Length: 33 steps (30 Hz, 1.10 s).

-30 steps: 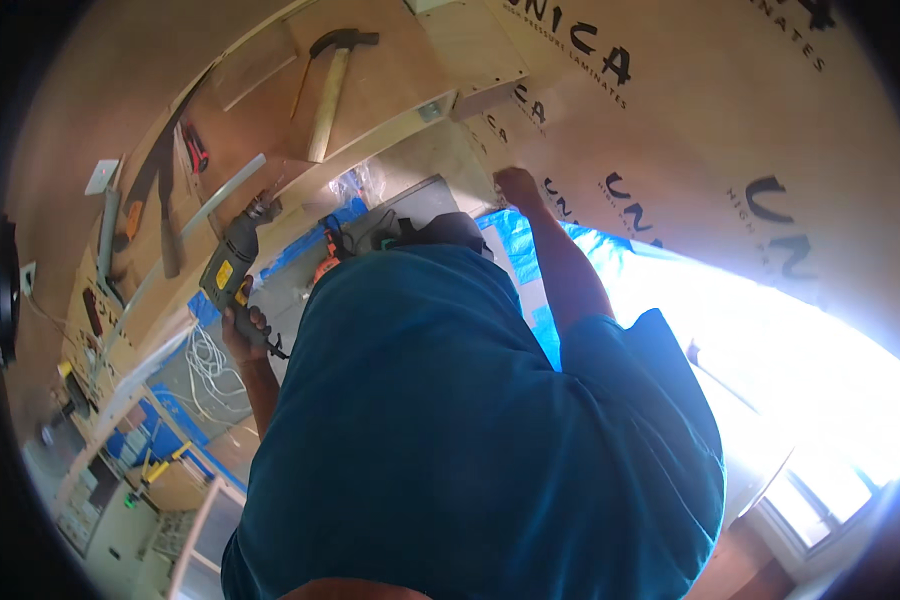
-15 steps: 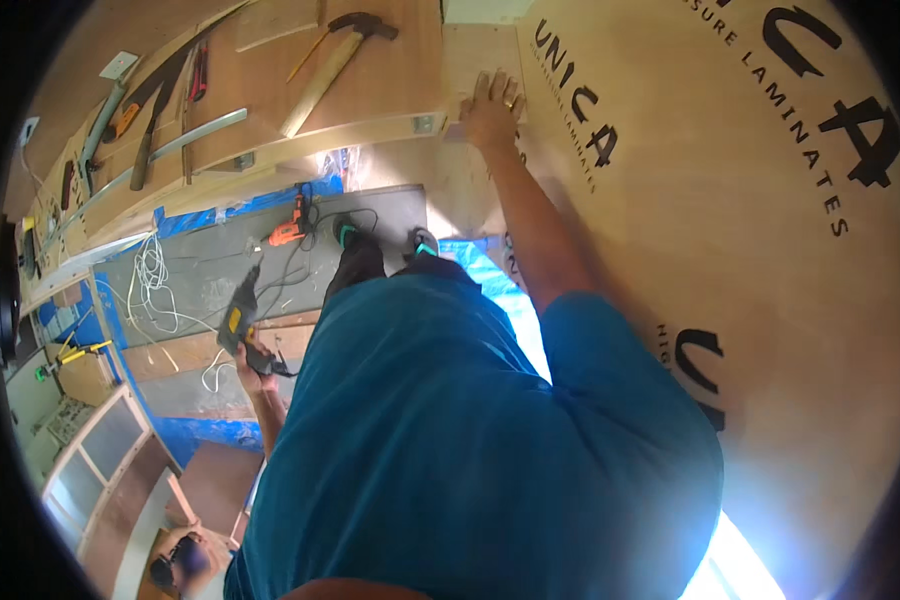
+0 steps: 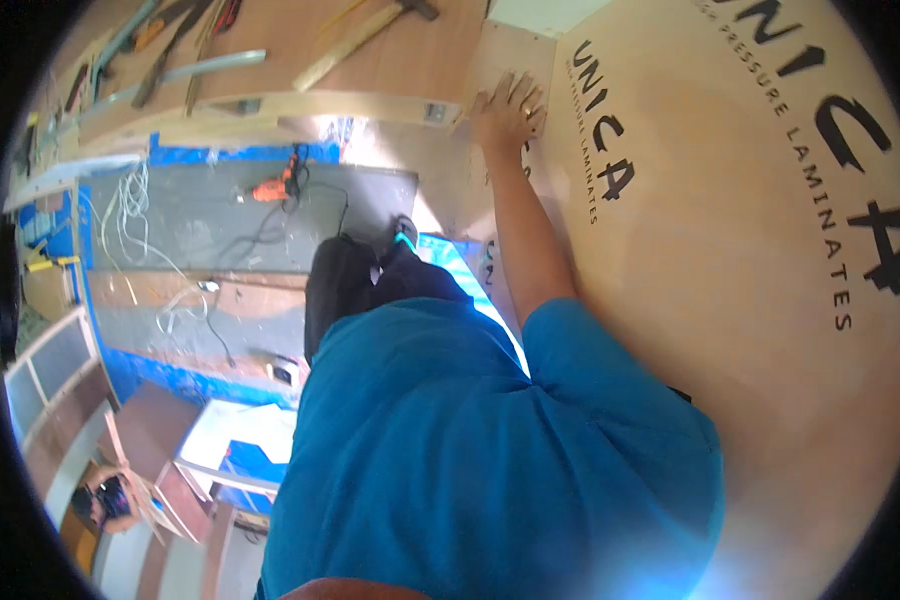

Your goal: The person drills holes into wooden panels using a power drill and moves wooden boards around the workspace.

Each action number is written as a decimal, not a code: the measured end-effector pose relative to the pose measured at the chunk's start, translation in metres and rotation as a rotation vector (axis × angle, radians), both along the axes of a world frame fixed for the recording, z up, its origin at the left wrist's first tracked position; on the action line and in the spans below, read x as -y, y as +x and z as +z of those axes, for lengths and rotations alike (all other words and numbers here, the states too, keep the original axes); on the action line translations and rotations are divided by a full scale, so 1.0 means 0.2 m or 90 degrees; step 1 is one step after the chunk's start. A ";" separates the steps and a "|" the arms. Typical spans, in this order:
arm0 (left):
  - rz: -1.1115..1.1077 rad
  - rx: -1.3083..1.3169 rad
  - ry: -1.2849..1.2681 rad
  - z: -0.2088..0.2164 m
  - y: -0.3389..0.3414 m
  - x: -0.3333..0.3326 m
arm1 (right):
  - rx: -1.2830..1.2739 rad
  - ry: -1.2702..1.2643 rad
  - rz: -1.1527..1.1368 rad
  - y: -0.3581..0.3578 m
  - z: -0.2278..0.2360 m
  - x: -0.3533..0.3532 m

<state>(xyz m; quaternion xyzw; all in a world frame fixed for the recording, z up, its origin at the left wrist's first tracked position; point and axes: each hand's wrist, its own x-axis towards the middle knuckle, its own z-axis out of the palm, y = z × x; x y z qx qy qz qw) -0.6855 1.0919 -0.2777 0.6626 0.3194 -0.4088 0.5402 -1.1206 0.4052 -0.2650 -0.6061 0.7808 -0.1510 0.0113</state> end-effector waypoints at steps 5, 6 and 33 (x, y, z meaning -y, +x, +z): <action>0.020 -0.006 0.039 0.02 -0.12 -0.20 | -0.020 0.019 0.004 -0.02 -0.04 0.00; 0.017 -0.007 0.039 0.01 -0.13 -0.21 | -0.013 0.023 -0.004 -0.02 -0.04 0.01; -0.115 0.188 0.091 0.09 0.46 0.54 | 0.364 -0.168 0.083 -0.07 0.11 -0.06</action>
